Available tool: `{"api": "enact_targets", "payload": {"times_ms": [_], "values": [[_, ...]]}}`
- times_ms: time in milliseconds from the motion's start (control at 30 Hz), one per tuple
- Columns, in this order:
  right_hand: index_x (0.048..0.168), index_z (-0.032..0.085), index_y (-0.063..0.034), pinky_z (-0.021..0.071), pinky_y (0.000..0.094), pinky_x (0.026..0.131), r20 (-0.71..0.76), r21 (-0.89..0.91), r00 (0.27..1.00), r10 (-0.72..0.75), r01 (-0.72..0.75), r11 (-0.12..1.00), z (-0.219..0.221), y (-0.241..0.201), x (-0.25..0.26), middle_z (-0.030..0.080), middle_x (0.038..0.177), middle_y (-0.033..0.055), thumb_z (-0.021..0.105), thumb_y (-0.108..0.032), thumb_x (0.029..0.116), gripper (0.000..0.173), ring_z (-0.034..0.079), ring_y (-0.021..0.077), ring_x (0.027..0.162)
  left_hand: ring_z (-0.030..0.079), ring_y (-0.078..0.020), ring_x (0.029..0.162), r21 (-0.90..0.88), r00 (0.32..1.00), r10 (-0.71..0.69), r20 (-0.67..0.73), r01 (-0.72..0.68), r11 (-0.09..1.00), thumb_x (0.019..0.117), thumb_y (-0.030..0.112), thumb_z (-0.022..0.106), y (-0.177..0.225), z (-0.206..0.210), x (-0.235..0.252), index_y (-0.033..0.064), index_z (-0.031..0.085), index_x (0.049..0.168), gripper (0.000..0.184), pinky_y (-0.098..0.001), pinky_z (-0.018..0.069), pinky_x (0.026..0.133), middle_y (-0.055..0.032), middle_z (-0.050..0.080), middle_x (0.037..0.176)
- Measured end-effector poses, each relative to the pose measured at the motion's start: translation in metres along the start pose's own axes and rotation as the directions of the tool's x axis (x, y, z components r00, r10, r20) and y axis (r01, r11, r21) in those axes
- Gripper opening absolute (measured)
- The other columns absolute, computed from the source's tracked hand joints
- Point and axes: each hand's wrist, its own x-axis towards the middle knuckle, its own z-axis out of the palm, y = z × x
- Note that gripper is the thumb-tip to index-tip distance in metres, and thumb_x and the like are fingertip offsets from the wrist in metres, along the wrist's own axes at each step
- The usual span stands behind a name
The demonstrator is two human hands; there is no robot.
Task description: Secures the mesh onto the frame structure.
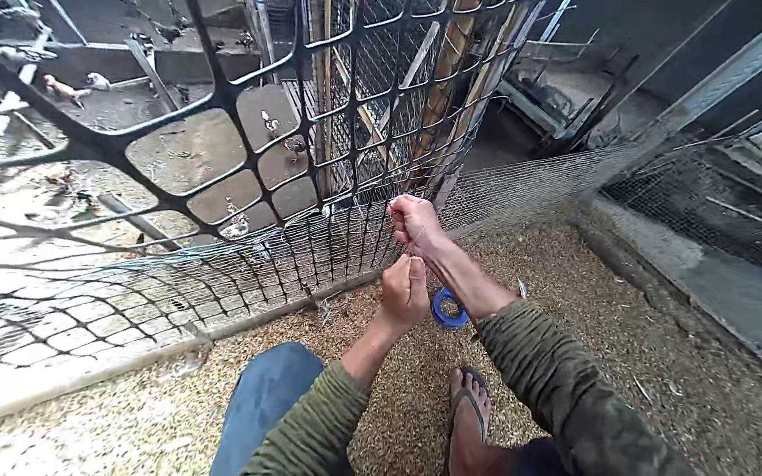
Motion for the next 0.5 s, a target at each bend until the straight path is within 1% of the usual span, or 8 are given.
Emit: {"api": "enact_targets", "payload": {"times_ms": [133,267,333,367,400,433,467,500], "values": [[0.082,0.059,-0.0147,0.0187,0.0178,0.037,0.009,0.025,1.000,-0.020,0.020,0.999,0.001,0.001,0.003,0.028,0.052,-0.0084,0.052,-0.019,0.1016,0.021,0.021,0.0018,0.038,0.045,-0.0095,0.052,0.005,1.000,0.020,0.009,-0.020,1.000,0.1133,0.027,0.025,0.000,-0.001,-0.003,0.0071,0.044,0.067,0.054,-0.0227,0.0404,0.053,-0.0029,0.039,0.056],[0.086,0.061,-0.0135,0.0189,0.0183,0.036,0.026,0.016,0.999,-0.036,0.035,0.999,-0.001,0.004,0.007,0.028,0.051,-0.0081,0.051,-0.021,0.1032,0.021,0.020,0.0022,0.037,0.044,-0.0098,0.052,0.011,0.999,0.048,0.018,-0.048,0.999,0.1133,0.026,0.025,-0.001,0.000,-0.006,0.0075,0.043,0.067,0.053,-0.0225,0.0396,0.052,-0.0025,0.038,0.055],[0.087,0.062,-0.0131,0.0203,0.0186,0.035,0.014,0.020,1.000,-0.024,0.024,1.000,0.001,0.006,0.010,0.028,0.050,-0.0078,0.052,-0.022,0.1031,0.021,0.022,0.0025,0.037,0.046,-0.0098,0.052,0.011,0.998,0.050,0.026,-0.050,0.999,0.1133,0.026,0.024,-0.002,0.000,-0.010,0.0074,0.044,0.067,0.053,-0.0226,0.0410,0.053,-0.0028,0.039,0.055],[0.088,0.062,-0.0123,0.0217,0.0186,0.036,0.014,0.021,1.000,-0.025,0.024,0.999,0.002,0.007,0.013,0.029,0.051,-0.0077,0.051,-0.022,0.1034,0.021,0.023,0.0025,0.037,0.048,-0.0100,0.055,0.013,0.998,0.039,0.043,-0.039,0.999,0.1134,0.028,0.023,-0.001,-0.001,-0.013,0.0068,0.044,0.069,0.054,-0.0228,0.0437,0.056,-0.0037,0.041,0.057],[0.093,0.063,-0.0103,0.0241,0.0187,0.037,0.027,0.017,0.999,-0.031,0.030,0.999,0.002,0.008,0.016,0.032,0.053,-0.0074,0.050,-0.021,0.1049,0.021,0.025,0.0027,0.039,0.053,-0.0115,0.060,0.024,0.996,0.020,0.081,-0.022,0.999,0.1133,0.028,0.023,-0.001,-0.005,-0.017,0.0050,0.047,0.071,0.054,-0.0241,0.0484,0.062,-0.0059,0.046,0.060],[0.098,0.063,-0.0074,0.0279,0.0189,0.039,0.058,-0.001,0.998,-0.034,0.035,0.999,0.000,0.008,0.020,0.035,0.055,-0.0067,0.049,-0.021,0.1072,0.022,0.029,0.0030,0.041,0.057,-0.0144,0.068,0.035,0.991,0.003,0.137,-0.008,0.999,0.1131,0.029,0.025,-0.002,-0.009,-0.021,0.0031,0.049,0.074,0.053,-0.0272,0.0512,0.071,-0.0089,0.050,0.066],[0.104,0.064,-0.0046,0.0313,0.0191,0.041,0.102,-0.030,0.994,-0.032,0.035,0.999,-0.004,0.006,0.023,0.039,0.057,-0.0056,0.047,-0.021,0.1091,0.024,0.033,0.0034,0.042,0.061,-0.0194,0.079,0.044,0.979,0.006,0.203,-0.015,0.999,0.1121,0.027,0.030,-0.004,-0.014,-0.027,0.0018,0.053,0.079,0.047,-0.0329,0.0518,0.083,-0.0124,0.055,0.075],[0.108,0.063,-0.0034,0.0330,0.0189,0.042,0.153,-0.068,0.988,-0.023,0.034,0.997,-0.010,0.004,0.024,0.041,0.059,-0.0050,0.046,-0.022,0.1103,0.025,0.035,0.0034,0.044,0.063,-0.0242,0.097,0.049,0.961,0.026,0.275,-0.041,0.998,0.1101,0.026,0.039,-0.008,-0.022,-0.035,0.0025,0.056,0.090,0.035,-0.0389,0.0493,0.098,-0.0153,0.060,0.090]]}}
